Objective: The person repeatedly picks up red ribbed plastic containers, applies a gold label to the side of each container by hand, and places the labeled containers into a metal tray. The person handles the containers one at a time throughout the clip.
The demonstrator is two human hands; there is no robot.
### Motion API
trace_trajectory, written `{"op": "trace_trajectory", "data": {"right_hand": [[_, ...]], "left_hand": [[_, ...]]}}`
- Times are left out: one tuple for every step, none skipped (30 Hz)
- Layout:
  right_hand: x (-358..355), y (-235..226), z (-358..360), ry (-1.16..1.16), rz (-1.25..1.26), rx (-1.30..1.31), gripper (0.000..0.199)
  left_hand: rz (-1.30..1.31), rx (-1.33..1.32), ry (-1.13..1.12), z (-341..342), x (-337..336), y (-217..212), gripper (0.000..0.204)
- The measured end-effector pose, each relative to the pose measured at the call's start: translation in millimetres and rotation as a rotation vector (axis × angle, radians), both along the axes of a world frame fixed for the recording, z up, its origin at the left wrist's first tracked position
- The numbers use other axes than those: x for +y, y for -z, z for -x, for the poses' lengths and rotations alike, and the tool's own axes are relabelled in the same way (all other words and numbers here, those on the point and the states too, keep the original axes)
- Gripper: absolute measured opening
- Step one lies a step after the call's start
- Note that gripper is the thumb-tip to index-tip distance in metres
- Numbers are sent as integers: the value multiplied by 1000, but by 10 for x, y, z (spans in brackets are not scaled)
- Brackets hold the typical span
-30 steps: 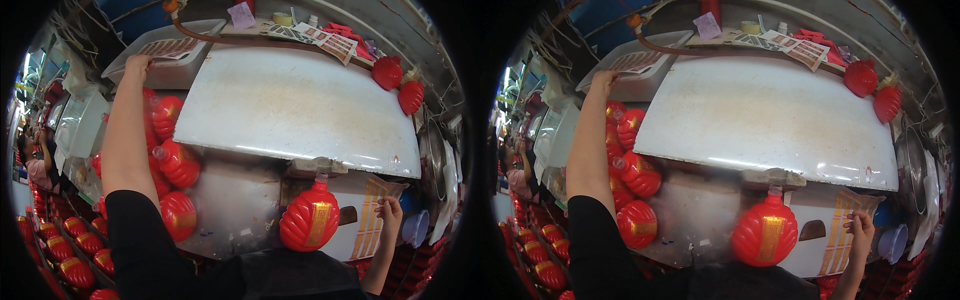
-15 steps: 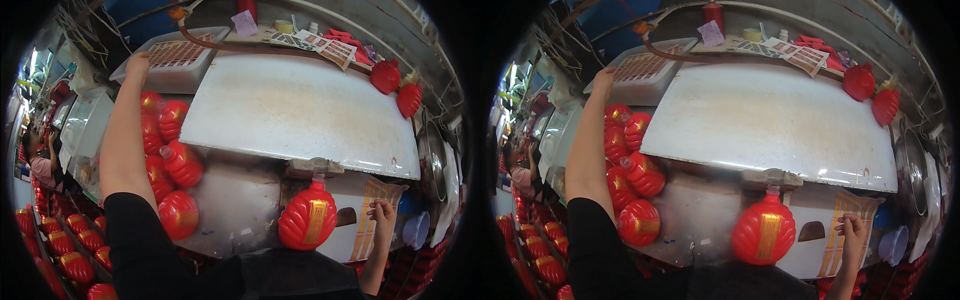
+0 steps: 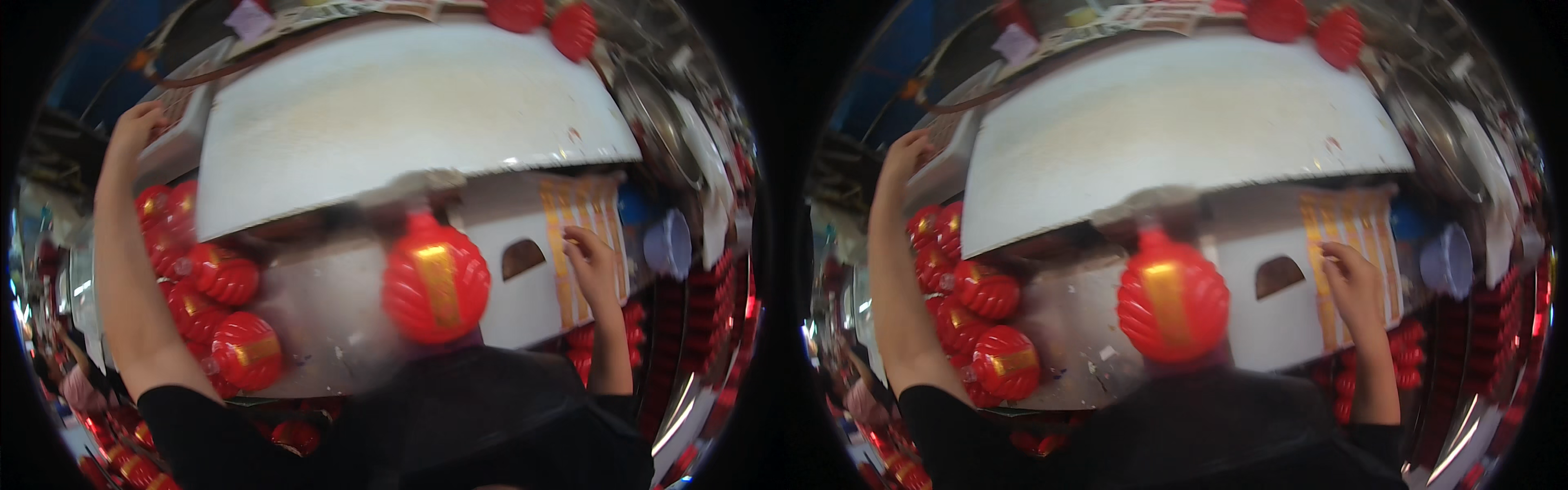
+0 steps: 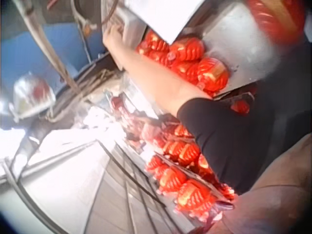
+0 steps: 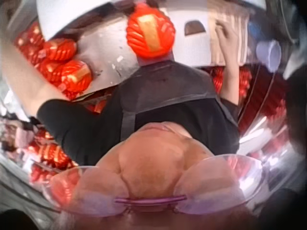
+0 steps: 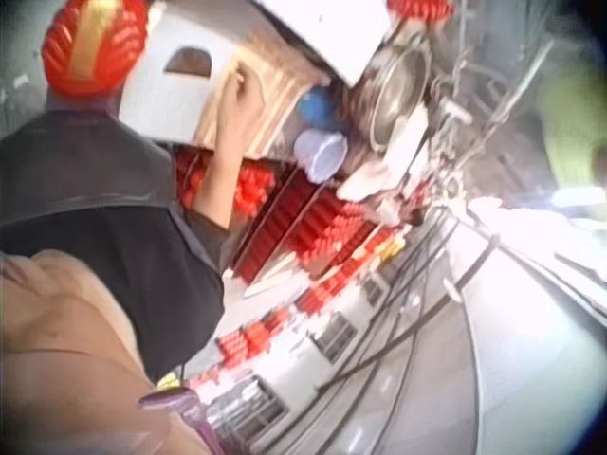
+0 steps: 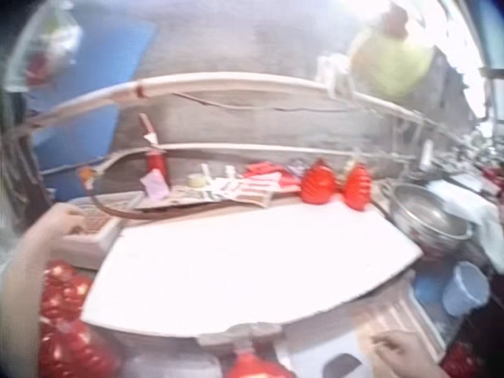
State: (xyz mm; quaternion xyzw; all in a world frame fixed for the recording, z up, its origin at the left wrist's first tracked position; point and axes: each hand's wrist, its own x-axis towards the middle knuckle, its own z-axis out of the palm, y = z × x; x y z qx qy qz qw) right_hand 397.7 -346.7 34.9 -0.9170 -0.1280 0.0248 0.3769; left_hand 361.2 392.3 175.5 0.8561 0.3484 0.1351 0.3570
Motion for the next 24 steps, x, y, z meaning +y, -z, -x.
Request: {"op": "trace_trajectory", "data": {"right_hand": [[30, -2, 108, -85, 21, -29, 26], [67, -7, 194, -180, 7, 8, 28], [114, -8, 285, -287, 40, 0, 32], [171, -1, 355, -375, 137, -63, 41], [227, 5, 397, -393, 219, -104, 45], [280, 15, 418, -435, 296, -161, 50], [327, 25, 405, -441, 322, -203, 51], [374, 43, 374, -449, 348, -247, 53], [405, 57, 324, -451, 378, -281, 55], [427, 70, 264, -488, 386, -303, 56], [438, 85, 201, -519, 404, -315, 57], [441, 98, 142, -545, 433, -303, 58], [440, 108, 87, -548, 405, -268, 54], [430, 112, 38, -545, 390, -209, 50], [419, 111, 5, -541, 376, -149, 46], [409, 102, -23, -537, 353, -95, 42], [406, 89, -34, -513, 303, -109, 29], [410, 66, -42, -440, 239, 7, 28], [428, 34, -50, -385, 176, 136, 28], [458, -10, -61, -319, 107, 264, 28], [501, -56, -55, -277, -23, 317, 24], [545, -115, -50, -310, -163, 247, 25], [618, -170, -41, -305, -295, 189, 25], [690, -229, -17, -285, -402, 129, 26]], "left_hand": [[15, -49, 44, 64, -179, -91, 40], [7, -27, 82, 95, -360, -203, 36], [71, -77, 88, 133, -548, -293, 35], [-83, -107, 137, 167, -746, -405, 34], [-87, -191, 106, 188, -960, -526, 34], [-190, -357, 96, 215, -1214, -552, 33], [-216, -486, 131, 291, -1472, -633, 31], [-123, -681, 145, 359, -1754, -665, 30], [-70, -828, 206, 467, -2055, -647, 27], [21, -875, 237, 582, -2376, -574, 26], [103, -941, 315, 707, -2705, -433, 25], [174, -984, 443, 822, -3052, -228, 23], [94, -941, 368, 938, -3405, -6, 21], [193, -914, 319, 1001, -3705, 194, 18], [178, -762, 213, 1117, -3947, 363, 20], [317, -700, 212, 1151, -4076, 527, 25], [343, -640, 171, 1187, -4183, 700, 33], [405, -601, 100, 1212, -4259, 866, 41], [420, -604, 88, 1239, -4292, 1011, 49], [417, -609, 96, 1267, -4316, 1134, 53], [344, -623, 171, 1295, -4309, 1228, 56], [337, -518, 148, 1318, -4296, 1295, 58], [331, -574, 209, 1342, -4303, 1343, 61], [361, -568, 223, 1355, -4325, 1375, 63]]}}
